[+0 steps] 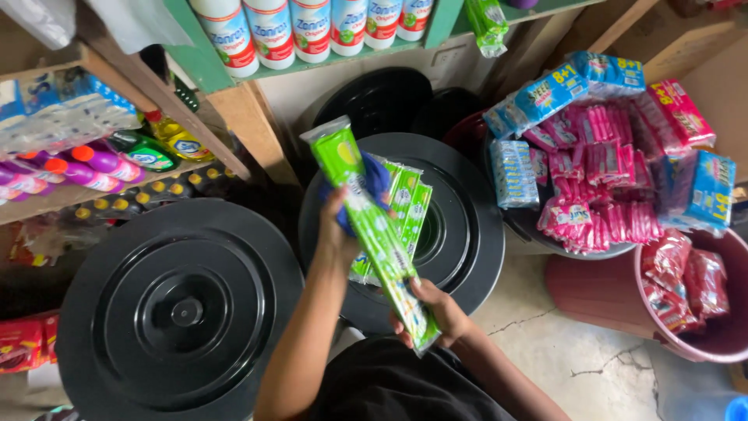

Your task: Wiping detergent sachets with a cloth and organizing them on shelves and bins.

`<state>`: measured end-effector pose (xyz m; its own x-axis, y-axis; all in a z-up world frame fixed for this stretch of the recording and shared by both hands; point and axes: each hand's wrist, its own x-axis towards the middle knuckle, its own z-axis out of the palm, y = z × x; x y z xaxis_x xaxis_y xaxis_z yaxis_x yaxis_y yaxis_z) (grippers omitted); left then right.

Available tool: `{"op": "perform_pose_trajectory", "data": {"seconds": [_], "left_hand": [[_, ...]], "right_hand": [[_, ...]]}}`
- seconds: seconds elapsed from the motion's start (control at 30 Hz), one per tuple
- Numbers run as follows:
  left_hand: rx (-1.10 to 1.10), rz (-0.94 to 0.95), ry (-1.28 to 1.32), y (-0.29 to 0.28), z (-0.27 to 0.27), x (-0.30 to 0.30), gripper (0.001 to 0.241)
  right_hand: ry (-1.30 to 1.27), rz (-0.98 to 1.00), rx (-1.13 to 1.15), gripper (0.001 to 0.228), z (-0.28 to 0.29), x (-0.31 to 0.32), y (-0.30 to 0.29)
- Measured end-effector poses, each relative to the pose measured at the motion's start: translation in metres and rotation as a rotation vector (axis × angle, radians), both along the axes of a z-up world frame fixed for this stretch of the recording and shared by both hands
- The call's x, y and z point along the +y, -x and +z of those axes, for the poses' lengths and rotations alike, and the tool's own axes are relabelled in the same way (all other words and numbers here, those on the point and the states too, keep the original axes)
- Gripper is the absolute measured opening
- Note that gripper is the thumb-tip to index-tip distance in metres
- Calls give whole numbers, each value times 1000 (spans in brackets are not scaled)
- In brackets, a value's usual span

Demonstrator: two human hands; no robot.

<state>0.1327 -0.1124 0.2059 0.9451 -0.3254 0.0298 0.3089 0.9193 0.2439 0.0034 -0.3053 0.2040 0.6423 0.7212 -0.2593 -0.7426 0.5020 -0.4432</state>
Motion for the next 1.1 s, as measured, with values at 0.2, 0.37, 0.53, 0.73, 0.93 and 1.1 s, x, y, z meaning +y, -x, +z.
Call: {"op": "perform_pose_trajectory", "data": {"seconds": [0.2,0.37,0.53,0.73,0.93,1.1], "left_hand": [[437,-137,-242,53,-45,-51,57],[529,-92,-527,52,35,-27,38],[313,-359,-709,70,32,-41,79],[426,-421,-680,91,17,-74,42],[422,-265,-519,87,58,-64,25],[398,315,-673,58,51,-47,31]], "right_hand": [[254,-305,-16,63,21,6,-18],[792,-530,-67,62,14,-1,-44],[745,-477,-394,58,38,-18,-83],[826,-612,-526,26,23,-30,-138],[725,-1054,-565,26,68,-35,-198],[375,-921,-622,47,130,21,-166]]}}
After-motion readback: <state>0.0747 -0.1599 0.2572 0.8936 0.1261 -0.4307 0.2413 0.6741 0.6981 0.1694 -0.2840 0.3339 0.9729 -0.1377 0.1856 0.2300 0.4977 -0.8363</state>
